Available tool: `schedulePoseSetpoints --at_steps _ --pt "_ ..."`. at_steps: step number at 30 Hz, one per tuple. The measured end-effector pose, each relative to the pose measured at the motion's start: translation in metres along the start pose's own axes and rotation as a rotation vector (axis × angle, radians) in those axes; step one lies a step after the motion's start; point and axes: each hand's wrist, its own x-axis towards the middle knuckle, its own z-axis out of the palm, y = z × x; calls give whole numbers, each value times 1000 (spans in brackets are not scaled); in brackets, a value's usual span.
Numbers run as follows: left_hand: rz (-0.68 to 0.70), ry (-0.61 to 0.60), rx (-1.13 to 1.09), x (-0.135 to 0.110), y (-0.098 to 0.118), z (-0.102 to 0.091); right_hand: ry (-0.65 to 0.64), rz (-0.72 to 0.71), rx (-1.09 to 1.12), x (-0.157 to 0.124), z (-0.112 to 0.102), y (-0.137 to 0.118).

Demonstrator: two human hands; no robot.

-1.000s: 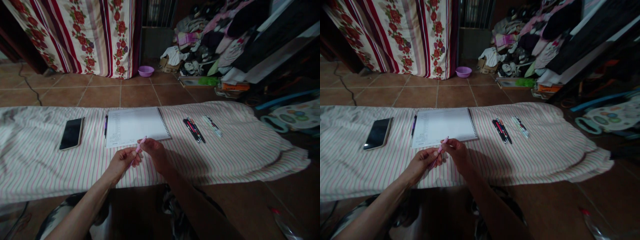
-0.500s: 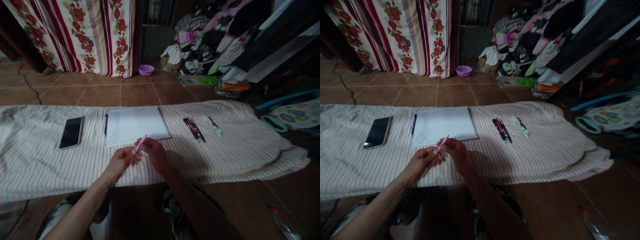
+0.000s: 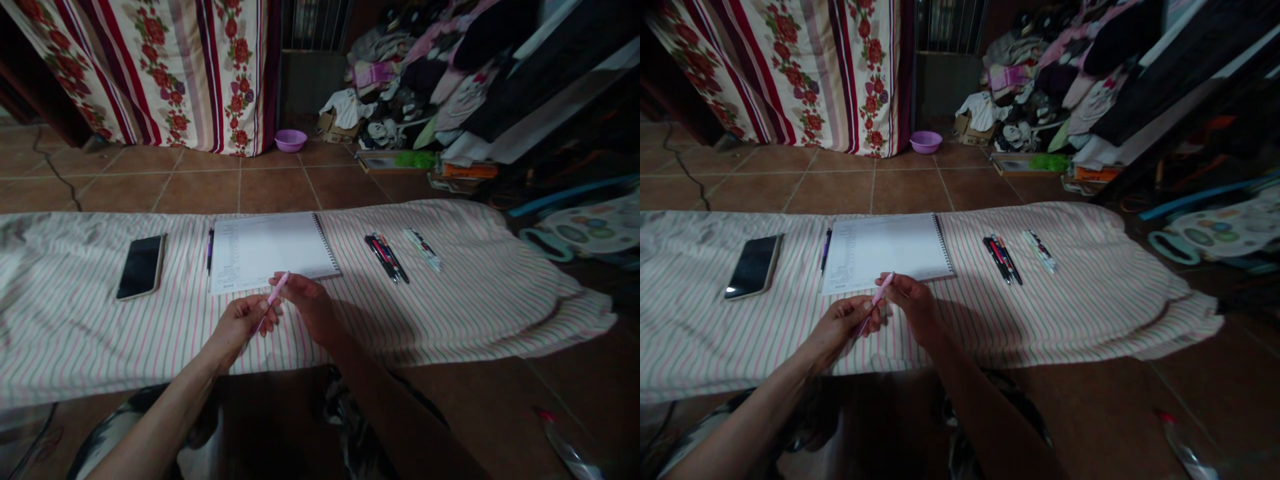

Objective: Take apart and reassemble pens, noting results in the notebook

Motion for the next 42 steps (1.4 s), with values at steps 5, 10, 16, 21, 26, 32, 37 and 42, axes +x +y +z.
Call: schedulePoseSetpoints --at_steps 5,10,16,21,26,32,37,42 --pt "2 3 0 1 -6 0 1 -36 -29 1 -1 -1" --pt "1 -12 0 0 -3 1 46 -35 -100 0 1 2" --pt "-19 9 -28 1 -1 1 9 -3 -41 -1 2 0" --pt "-20 18 -17 0 -2 2 21 -42 -114 -1 2 0" --pt "-15 2 -42 0 -2 2 32 -34 -113 -1 1 3" --pt "-23 15 -75 0 -1 1 6 -9 -20 2 0 0" --pt "-21 19 -55 0 -1 3 32 -57 -90 2 -1 3" --pt "-16 6 -61 0 -2 3 100 -83 -164 1 -1 6"
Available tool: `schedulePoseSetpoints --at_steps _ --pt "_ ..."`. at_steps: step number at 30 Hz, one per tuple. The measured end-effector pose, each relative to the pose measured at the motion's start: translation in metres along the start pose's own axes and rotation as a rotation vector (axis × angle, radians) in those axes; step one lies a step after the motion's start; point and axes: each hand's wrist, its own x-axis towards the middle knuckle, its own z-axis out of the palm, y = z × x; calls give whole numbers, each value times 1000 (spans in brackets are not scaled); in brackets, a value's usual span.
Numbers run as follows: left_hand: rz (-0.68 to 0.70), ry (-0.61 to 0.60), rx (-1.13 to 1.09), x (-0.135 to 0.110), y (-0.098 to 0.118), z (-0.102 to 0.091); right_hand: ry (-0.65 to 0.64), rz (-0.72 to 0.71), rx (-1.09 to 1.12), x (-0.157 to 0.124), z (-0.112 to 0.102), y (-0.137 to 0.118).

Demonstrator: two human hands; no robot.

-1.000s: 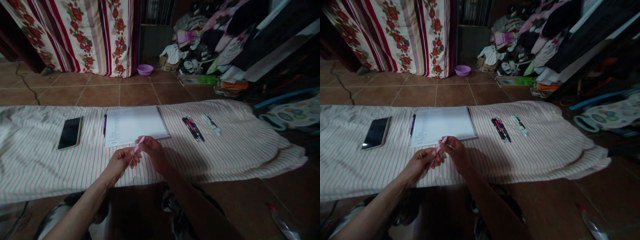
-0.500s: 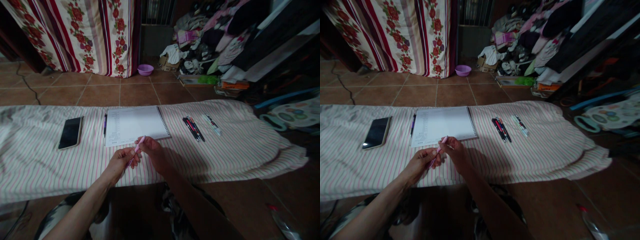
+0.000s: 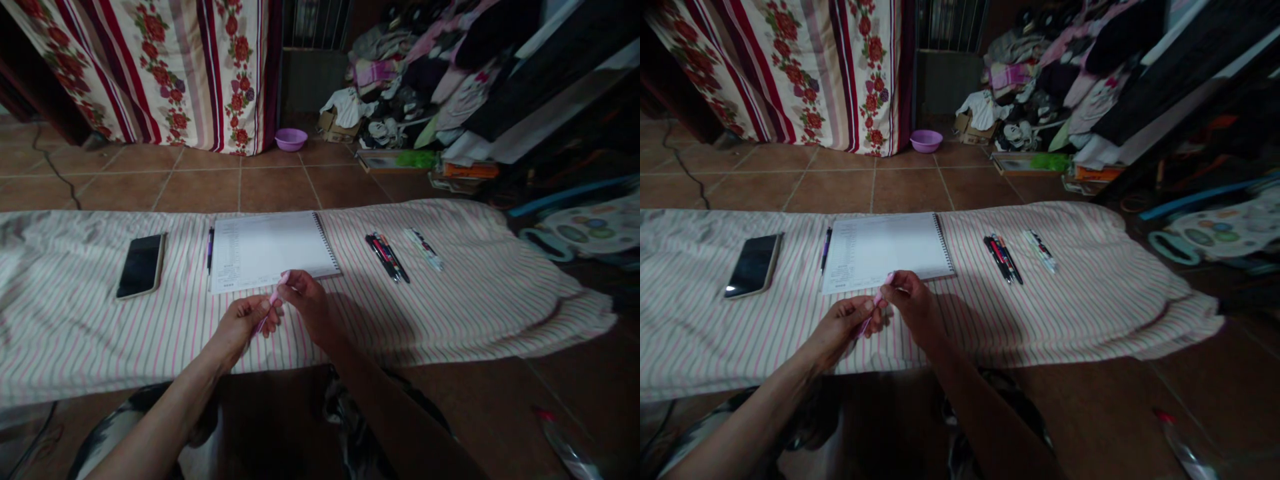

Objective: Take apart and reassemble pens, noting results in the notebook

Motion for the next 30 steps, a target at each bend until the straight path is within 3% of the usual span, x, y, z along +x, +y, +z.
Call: schedulePoseSetpoints --at_steps 7,15,25,30 --pt "-24 14 -44 0 0 -2 -109 59 113 0 1 -3" --pt "3 -21 16 -1 0 1 -68 54 4 -2 0 -3" --pt "-14 -22 -37 2 -3 -4 -132 113 166 0 0 -7" --pt "-4 -15 17 1 -2 -2 -103 83 115 1 0 -1"
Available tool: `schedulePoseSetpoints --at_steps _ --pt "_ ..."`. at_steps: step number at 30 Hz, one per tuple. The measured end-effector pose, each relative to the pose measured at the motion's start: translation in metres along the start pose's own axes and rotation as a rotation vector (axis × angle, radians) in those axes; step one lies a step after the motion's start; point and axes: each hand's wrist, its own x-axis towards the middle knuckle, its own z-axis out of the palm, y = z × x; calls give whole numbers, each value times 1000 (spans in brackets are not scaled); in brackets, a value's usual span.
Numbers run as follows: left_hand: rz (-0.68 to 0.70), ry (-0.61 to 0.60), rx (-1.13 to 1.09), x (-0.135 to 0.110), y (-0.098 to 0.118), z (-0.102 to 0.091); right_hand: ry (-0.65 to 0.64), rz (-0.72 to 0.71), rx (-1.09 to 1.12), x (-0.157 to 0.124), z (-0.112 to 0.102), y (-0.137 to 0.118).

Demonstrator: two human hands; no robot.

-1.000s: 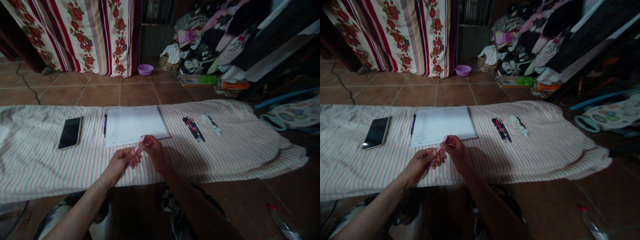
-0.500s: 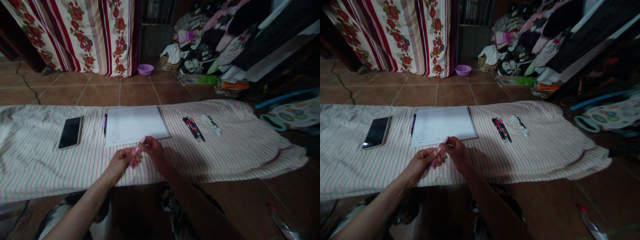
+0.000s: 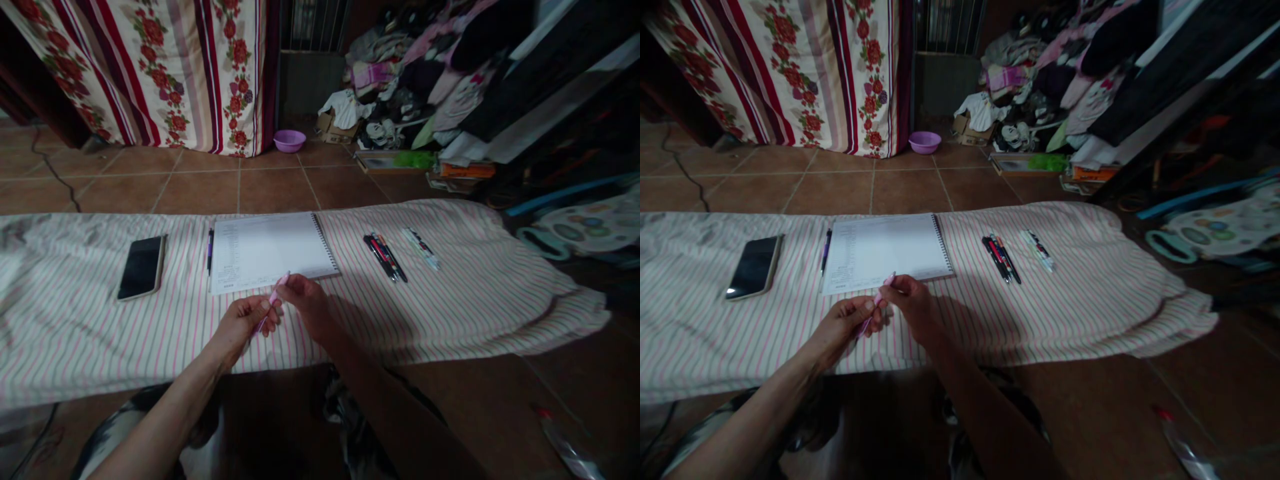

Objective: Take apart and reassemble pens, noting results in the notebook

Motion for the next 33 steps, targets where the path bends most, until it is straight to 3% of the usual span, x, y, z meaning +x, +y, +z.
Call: schedulePoseSetpoints --at_steps 8,13,21,25,33 --pt "-35 28 -24 1 1 -3 3 43 99 -2 4 -8" --pt "-32 24 -19 0 0 -3 24 27 58 -1 4 -14" --pt "-10 21 12 -1 1 1 110 -43 -84 2 2 -3" --pt "-31 40 -35 0 1 1 26 8 64 -1 3 -6" --pt "-27 45 -22 0 5 1 1 24 33 -3 3 -13"
